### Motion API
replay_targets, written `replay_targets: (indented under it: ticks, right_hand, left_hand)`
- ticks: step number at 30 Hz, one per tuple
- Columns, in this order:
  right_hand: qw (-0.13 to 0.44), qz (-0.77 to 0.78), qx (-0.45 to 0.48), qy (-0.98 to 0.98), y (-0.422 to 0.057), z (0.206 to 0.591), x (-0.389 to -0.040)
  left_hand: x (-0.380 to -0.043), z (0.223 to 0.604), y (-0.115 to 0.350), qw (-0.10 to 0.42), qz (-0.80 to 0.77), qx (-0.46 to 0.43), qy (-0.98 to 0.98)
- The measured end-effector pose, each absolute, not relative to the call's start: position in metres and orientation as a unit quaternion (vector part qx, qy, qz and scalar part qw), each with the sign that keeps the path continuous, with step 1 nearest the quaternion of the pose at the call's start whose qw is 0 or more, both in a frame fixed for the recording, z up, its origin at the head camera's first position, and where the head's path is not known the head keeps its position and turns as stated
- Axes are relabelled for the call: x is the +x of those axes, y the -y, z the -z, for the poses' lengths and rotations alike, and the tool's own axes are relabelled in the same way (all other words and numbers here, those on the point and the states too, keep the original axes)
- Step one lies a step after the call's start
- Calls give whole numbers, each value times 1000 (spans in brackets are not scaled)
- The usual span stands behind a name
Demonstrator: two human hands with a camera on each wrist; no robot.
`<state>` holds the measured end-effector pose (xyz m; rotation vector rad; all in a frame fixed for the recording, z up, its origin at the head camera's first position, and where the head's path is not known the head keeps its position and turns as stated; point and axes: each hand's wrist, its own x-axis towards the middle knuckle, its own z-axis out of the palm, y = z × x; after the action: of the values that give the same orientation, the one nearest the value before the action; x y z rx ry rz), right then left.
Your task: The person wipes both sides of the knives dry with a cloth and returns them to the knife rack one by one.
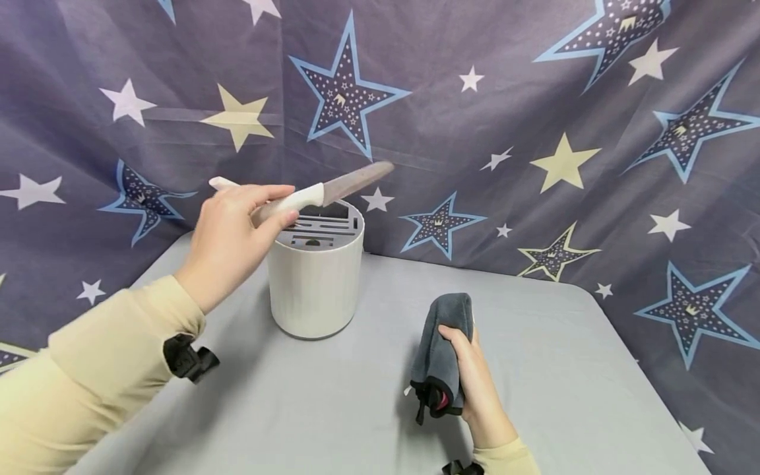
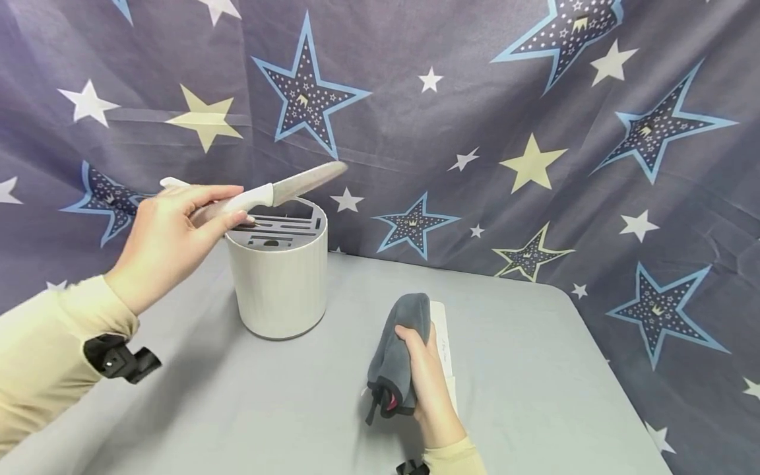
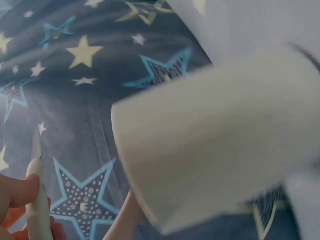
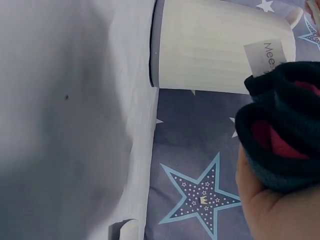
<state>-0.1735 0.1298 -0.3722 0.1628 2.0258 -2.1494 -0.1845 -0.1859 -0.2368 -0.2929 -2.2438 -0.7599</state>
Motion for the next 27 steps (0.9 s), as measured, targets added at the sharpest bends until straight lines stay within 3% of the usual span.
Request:
replay_targets:
  ticks: [10,21,27]
  right_hand:
    - [96,727,55,-678,-134,374,-174]
    - [89,725,54,-681,-137,374,-173]
    - [87,720,54,-686,-138,374,-172]
  left_hand:
    - [-185,219,207,423,60,-222,876]
    - [-183,190,206,362,-73,-255,894]
    - [-188,190,200,389,-122,-269,872]
